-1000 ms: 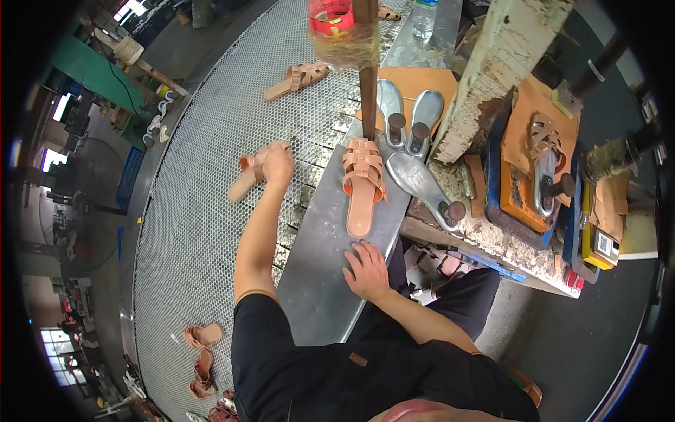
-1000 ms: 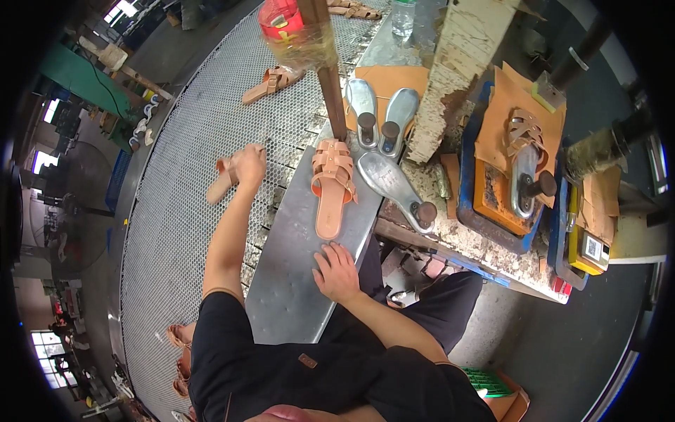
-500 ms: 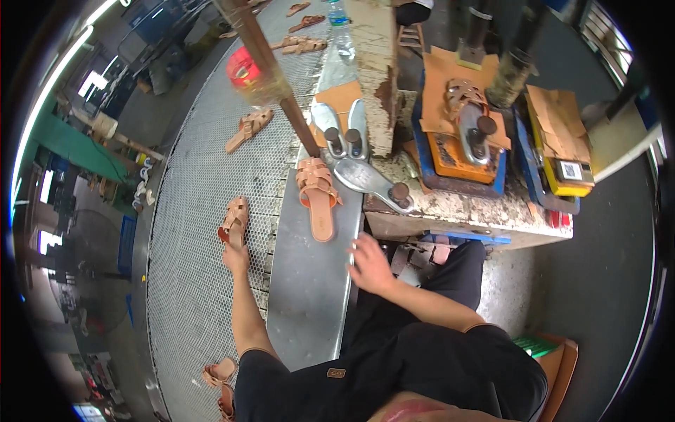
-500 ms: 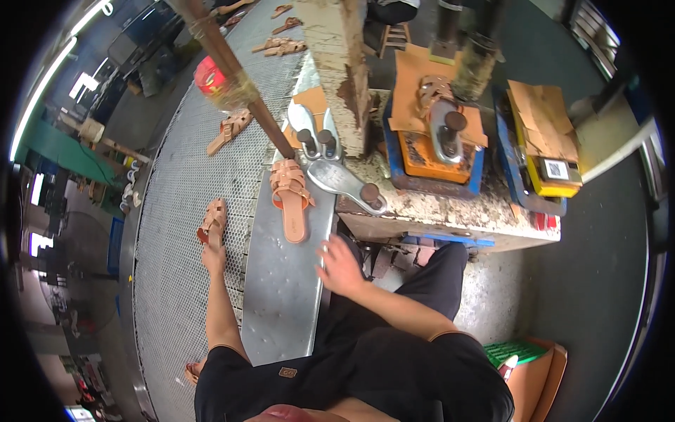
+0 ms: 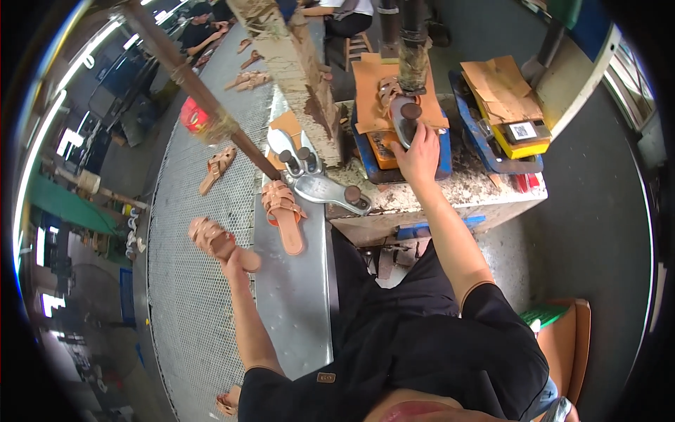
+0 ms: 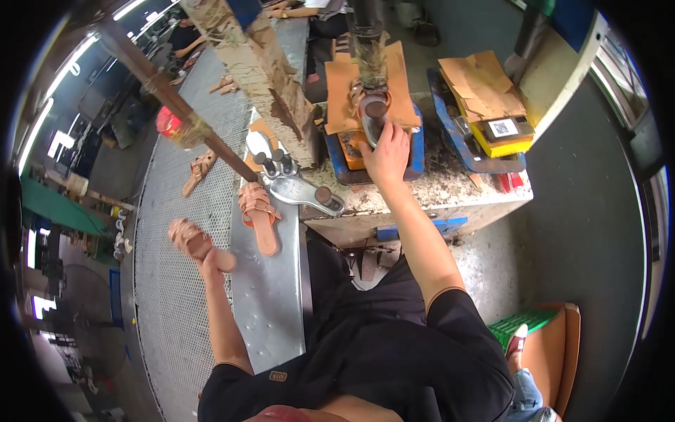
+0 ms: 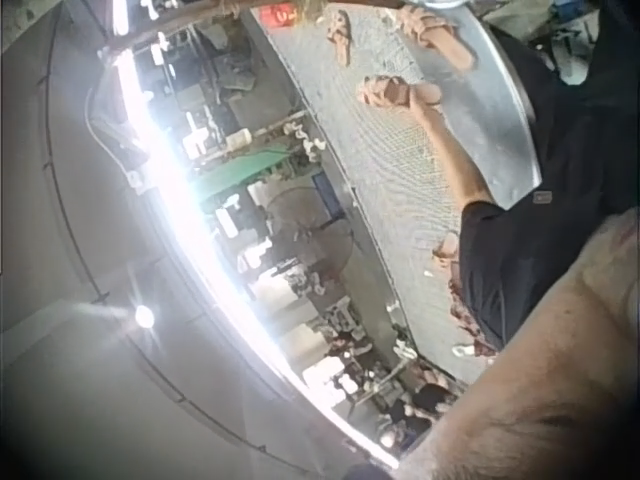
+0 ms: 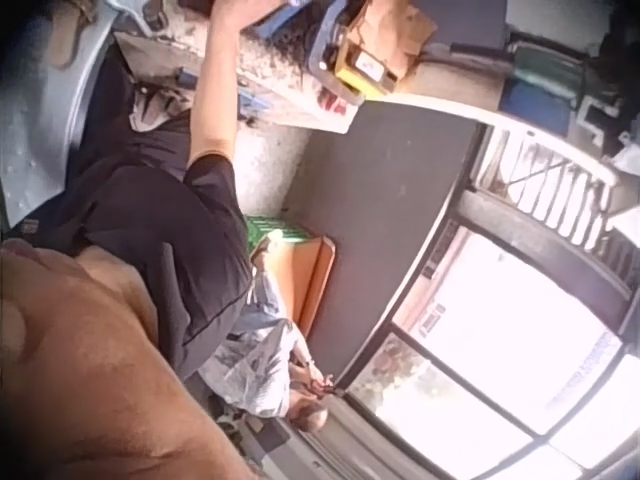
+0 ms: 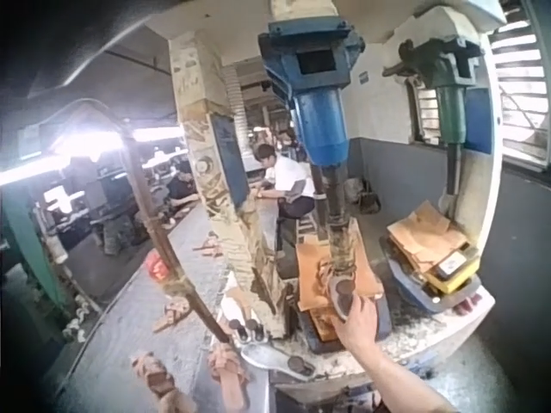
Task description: Assembling shoe components and straps using a manual press at a workstation.
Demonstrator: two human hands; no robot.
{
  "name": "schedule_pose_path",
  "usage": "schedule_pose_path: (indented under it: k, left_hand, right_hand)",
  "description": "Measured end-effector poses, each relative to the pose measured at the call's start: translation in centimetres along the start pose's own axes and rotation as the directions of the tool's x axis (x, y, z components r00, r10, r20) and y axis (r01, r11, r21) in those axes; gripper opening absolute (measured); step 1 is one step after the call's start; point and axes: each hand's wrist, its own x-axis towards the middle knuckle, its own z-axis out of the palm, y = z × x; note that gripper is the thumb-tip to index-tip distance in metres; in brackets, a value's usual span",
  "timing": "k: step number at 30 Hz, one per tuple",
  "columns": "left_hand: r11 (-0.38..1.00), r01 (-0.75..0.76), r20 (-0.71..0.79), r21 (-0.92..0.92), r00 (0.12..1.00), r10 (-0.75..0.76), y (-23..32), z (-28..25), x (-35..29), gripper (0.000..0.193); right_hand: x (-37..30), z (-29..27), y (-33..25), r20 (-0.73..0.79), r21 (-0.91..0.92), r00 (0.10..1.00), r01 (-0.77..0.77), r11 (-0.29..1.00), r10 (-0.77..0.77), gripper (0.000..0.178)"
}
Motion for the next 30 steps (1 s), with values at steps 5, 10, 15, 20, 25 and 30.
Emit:
schedule_pose_path:
  k: [5, 10, 15, 20, 25, 30]
  left_hand:
    - [0.93, 0.28, 0.19, -0.239, 0.953, -0.238, 0.4, 8.7, -8.4, 0.06]
    - [0.709, 0.566, 0.427, -0.421, 0.813, -0.396, 2.2, 14.8, -17.5, 0.057]
    - [0.624, 0.582, 0.446, -0.521, 0.809, -0.382, 5.2, 14.8, -22.4, 0.056]
    - [0.73, 0.341, 0.025, -0.592, 0.913, -0.407, 6.7, 5.6, -24.7, 0.054]
    - [0.888, 0.118, -0.397, -0.444, 0.863, -0.313, 6.8, -16.7, -22.9, 0.047]
    - [0.993, -0.116, -0.777, -0.021, 0.627, 0.057, 7.3, -24.6, -26.3, 0.039]
  right_hand:
    - [0.8, 1.2, -0.2, -0.012, -0.057, 0.999, -0.03, 0.998, 0.03, 0.067]
    - [-6.8, -4.0, -3.4, 0.053, 0.05, 0.994, 0.096, 0.994, -0.099, 0.071]
    - [-17.7, -10.1, -12.4, 0.443, 0.495, 0.864, -0.013, 0.869, -0.24, 0.069]
    - [-26.7, -11.6, -17.3, 0.502, 0.784, 0.619, -0.031, 0.62, -0.603, 0.074]
    - [-31.7, -16.4, -18.7, 0.616, 0.784, 0.392, -0.219, 0.581, -0.683, 0.072]
    - [-33.5, -18.4, -18.0, 0.615, 0.788, 0.354, -0.311, 0.531, -0.705, 0.069]
